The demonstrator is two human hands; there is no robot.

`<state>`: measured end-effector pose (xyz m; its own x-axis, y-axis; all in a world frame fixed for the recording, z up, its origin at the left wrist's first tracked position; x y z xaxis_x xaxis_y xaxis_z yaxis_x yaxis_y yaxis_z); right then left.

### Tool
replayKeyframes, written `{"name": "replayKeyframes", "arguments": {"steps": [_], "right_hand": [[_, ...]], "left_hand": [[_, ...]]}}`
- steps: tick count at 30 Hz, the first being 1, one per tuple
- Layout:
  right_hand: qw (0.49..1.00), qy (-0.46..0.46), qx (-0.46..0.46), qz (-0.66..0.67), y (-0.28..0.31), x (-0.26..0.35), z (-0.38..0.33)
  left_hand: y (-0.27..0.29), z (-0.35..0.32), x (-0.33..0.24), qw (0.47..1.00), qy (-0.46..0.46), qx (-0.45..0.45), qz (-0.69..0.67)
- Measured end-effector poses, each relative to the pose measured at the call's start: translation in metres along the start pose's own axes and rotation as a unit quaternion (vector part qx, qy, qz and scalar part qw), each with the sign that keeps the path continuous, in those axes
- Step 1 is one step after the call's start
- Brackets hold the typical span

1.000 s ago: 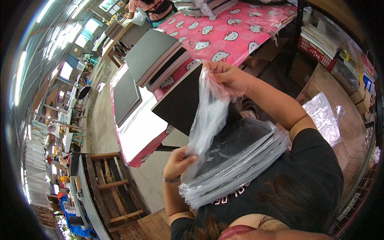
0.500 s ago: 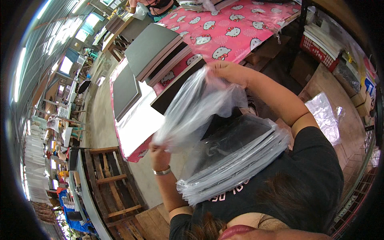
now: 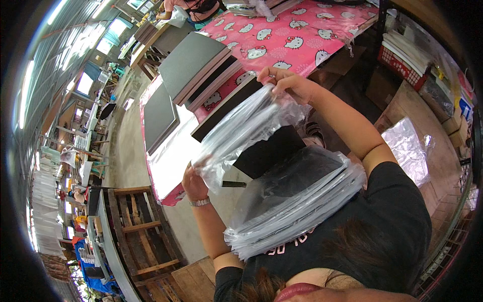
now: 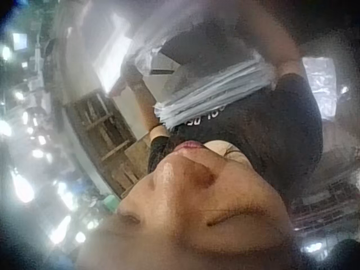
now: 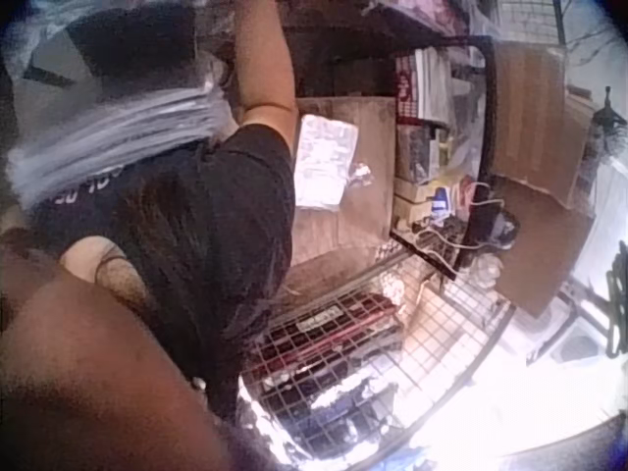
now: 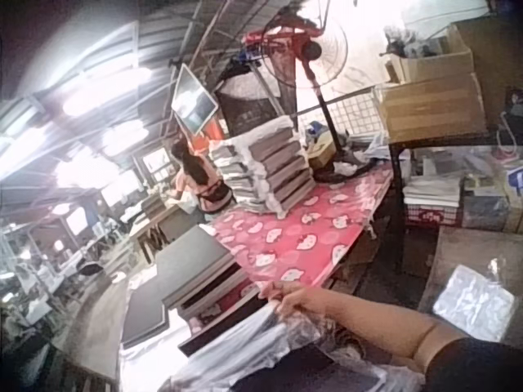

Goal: The person places black booklets into plastic bags, ensuring they are properly seated and sealed.

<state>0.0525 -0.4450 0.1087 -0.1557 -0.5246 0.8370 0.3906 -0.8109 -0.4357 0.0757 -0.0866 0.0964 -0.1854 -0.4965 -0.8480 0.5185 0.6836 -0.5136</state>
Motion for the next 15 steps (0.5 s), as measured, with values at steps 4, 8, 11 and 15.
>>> {"name": "replayKeyframes", "arguments": {"steps": [4, 8, 11, 15], "right_hand": [[0.908, 0.068, -0.085, -0.405, -0.003, -0.004, 0.023], [0.726, 0.191, -0.182, -0.635, -0.011, -0.016, 0.009], [0.764, 0.172, -0.166, -0.599, -0.039, 0.000, -0.020], [0.871, 0.036, -0.121, -0.474, -0.059, 0.030, -0.049]], "left_hand": [[0.028, 0.038, -0.011, 0.916, -0.117, -0.209, 0.322], [0.001, 0.042, -0.004, 0.776, -0.138, -0.251, 0.562], [-0.006, 0.007, 0.004, 0.775, -0.108, -0.255, 0.567], [-0.035, -0.043, -0.010, 0.709, -0.208, -0.232, 0.633]]}}
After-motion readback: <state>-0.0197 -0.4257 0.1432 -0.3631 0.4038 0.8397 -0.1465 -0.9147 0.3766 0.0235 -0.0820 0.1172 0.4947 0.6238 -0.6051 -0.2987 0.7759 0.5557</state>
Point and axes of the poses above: each hand's wrist, its own z-axis towards the middle knuckle, its own y-axis out of the back of the hand, x = y × z, the point moved 5 cm from there along z, towards the middle knuckle, and after that the axes turned 5 degrees about x, right-handed, at the moved point
